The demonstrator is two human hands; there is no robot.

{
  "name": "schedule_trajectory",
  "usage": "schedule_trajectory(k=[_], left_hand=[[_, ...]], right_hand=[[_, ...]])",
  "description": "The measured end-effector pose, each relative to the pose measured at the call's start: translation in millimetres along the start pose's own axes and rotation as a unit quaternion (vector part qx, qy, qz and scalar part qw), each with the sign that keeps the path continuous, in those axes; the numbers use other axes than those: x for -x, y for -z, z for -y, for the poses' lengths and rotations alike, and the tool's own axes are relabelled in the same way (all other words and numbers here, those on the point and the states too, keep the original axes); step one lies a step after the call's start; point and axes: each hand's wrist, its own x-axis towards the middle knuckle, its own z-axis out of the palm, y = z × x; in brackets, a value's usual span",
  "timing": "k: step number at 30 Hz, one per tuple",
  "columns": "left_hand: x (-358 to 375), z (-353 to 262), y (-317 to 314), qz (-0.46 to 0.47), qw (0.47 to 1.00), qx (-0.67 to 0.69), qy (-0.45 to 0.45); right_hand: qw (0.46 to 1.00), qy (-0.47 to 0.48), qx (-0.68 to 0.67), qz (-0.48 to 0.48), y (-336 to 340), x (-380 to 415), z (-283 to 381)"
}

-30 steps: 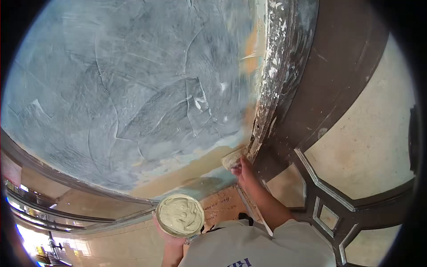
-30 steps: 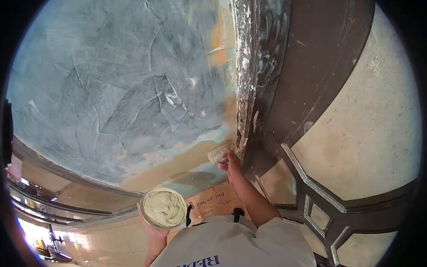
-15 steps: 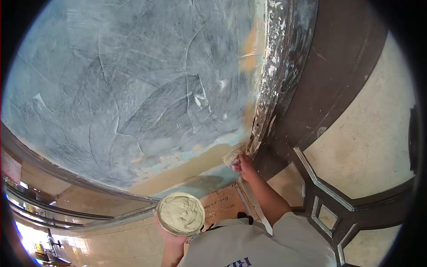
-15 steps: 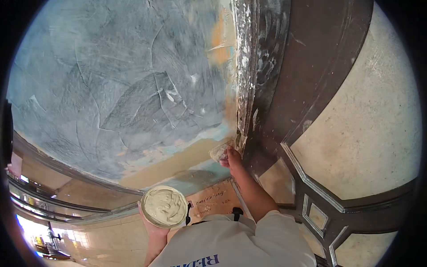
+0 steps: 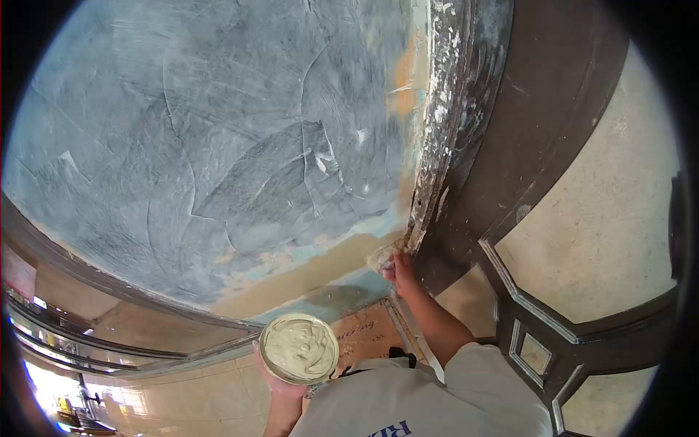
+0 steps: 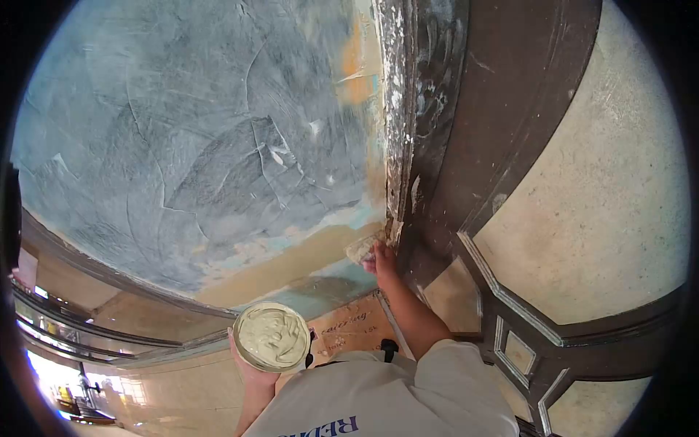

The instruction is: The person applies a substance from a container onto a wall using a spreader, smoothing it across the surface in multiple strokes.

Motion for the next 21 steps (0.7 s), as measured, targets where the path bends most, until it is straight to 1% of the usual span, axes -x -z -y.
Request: schedule_trajectory(k=[1,2,4,5,7,8,10,11,13,15,16,17,18,20,21], left_hand=[[-0.2,0.1,-1.0,0.010,0.999,-0.025,-0.026],[-1.2,-1.0,2.5,0.011,0.999,-0.025,-0.028],[-1.7,-2.2,10.8,0.036,0.999,0.035,0.021],[-0.5,-2.3,11.5,0.035,0.999,0.036,0.019],[2.1,-3.3,10.7,0.005,1.000,0.009,0.004],[2.3,-3.1,13.8,0.004,1.000,0.010,0.003],[2.5,-2.2,22.4,-0.023,0.999,-0.002,-0.031],[4.4,-2.5,17.3,-0.025,0.999,-0.001,-0.030],[7.8,-2.7,6.7,-0.001,0.999,0.037,0.015],[8.9,1.8,5.4,-0.011,0.999,0.035,0.003],[8.6,3.1,4.9,-0.021,0.999,0.036,-0.009],[8.7,3.0,2.4,-0.021,0.999,0.037,-0.009],[9.5,2.0,-1.7,-0.022,0.998,0.057,0.002],[9.3,0.0,0.8,-0.024,0.997,0.077,0.011],[8.8,0.0,10.1,0.009,0.999,0.040,-0.003]], right_hand=[[1.000,-0.026,-0.001,-0.018,10.8,-0.1,-15.2],[1.000,-0.025,-0.001,-0.016,18.6,9.8,-26.0],[0.995,-0.075,-0.047,0.053,30.1,27.7,-42.0],[0.995,-0.076,-0.045,0.054,30.0,26.5,-43.3],[0.981,-0.024,-0.100,0.165,28.2,23.9,-45.2],[0.981,-0.026,-0.099,0.166,18.3,25.9,-36.3],[0.998,0.033,-0.016,0.052,-13.4,29.5,-1.7],[0.998,0.031,-0.016,0.052,-14.4,21.7,2.9],[0.997,0.028,0.041,0.056,-10.8,6.7,5.5],[0.997,0.013,0.056,0.053,17.6,-3.5,-31.8],[0.997,-0.013,0.058,0.053,33.8,-1.2,-54.0],[0.996,-0.038,0.062,0.055,45.9,2.8,-69.0],[0.996,-0.038,0.063,0.056,53.8,7.4,-78.9],[0.992,-0.074,-0.010,0.101,52.9,19.6,-80.6],[0.992,-0.075,-0.008,0.102,50.8,19.8,-79.1]])
